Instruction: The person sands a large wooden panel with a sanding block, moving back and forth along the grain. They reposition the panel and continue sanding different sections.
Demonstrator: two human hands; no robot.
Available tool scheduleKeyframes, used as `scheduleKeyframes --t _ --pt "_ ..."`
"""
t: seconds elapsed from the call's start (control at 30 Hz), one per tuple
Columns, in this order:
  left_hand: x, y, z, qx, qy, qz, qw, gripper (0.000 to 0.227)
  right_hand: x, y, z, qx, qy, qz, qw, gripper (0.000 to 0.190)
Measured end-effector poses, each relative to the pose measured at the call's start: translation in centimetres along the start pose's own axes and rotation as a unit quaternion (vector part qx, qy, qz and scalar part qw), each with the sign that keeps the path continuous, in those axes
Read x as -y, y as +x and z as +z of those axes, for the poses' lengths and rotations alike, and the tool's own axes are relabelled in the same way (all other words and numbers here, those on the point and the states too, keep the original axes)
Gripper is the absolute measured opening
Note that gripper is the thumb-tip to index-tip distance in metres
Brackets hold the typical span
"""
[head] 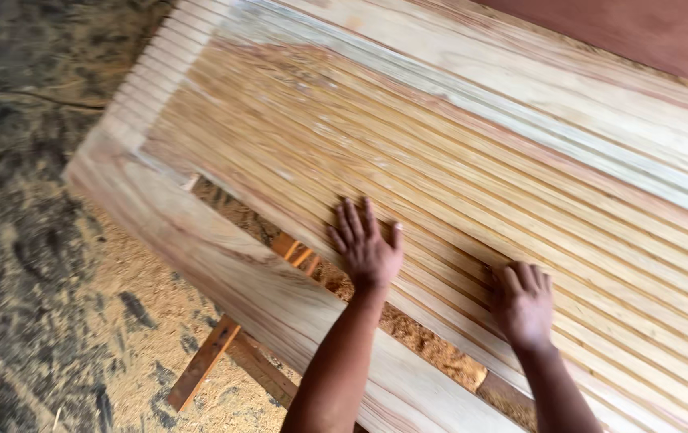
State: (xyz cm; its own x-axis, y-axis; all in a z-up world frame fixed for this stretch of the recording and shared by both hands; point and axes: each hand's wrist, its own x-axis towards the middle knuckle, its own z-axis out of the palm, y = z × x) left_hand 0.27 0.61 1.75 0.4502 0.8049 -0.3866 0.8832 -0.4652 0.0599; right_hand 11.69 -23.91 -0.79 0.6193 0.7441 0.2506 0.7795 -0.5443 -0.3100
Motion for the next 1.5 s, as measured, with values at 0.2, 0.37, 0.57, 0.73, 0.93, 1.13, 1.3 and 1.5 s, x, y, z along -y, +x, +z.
scheduleKeyframes --t 0.2,0.37,0.57,0.73,0.93,1.13,1.3,1.5 --pt "0.4 0.7 2.1 -0.012 0.001 -0.001 1.000 0.085 -8.6 -9.3 -6.6 -0.038 -0.020 0.053 0.998 0.007" --pt "0.5 1.3 4.2 -0.110 -0.021 0.018 0.994 0.084 -5.4 -6.0 -2.0 -0.071 0.017 0.043 0.996 0.009" --pt "1.2 1.0 3.7 -0.157 -0.025 0.037 0.987 0.084 0.0 -0.9 1.8 -0.013 0.053 0.007 0.999 0.021" --pt "1.1 0.5 3.4 -0.124 -0.085 0.052 0.987 0.083 -6.6 -7.5 -6.5 -0.058 0.047 0.018 0.997 0.021" --pt "1.4 1.3 3.2 -0.054 -0.044 0.022 0.997 0.084 -4.0 -4.7 -5.1 -0.080 0.036 0.044 0.995 0.012" --pt "0.4 0.6 1.7 -0.045 -0.039 0.009 0.998 0.086 0.9 -1.3 1.7 -0.021 0.024 0.043 0.999 0.024" --pt "1.2 0.0 2.0 -0.055 -0.070 0.030 0.996 0.084 -7.3 -9.4 -5.7 -0.065 0.012 0.056 0.996 0.022" --pt "0.6 0.2 1.4 -0.054 -0.078 0.034 0.995 0.083 -13.4 -13.2 -12.8 -0.087 -0.036 0.148 0.984 0.012"
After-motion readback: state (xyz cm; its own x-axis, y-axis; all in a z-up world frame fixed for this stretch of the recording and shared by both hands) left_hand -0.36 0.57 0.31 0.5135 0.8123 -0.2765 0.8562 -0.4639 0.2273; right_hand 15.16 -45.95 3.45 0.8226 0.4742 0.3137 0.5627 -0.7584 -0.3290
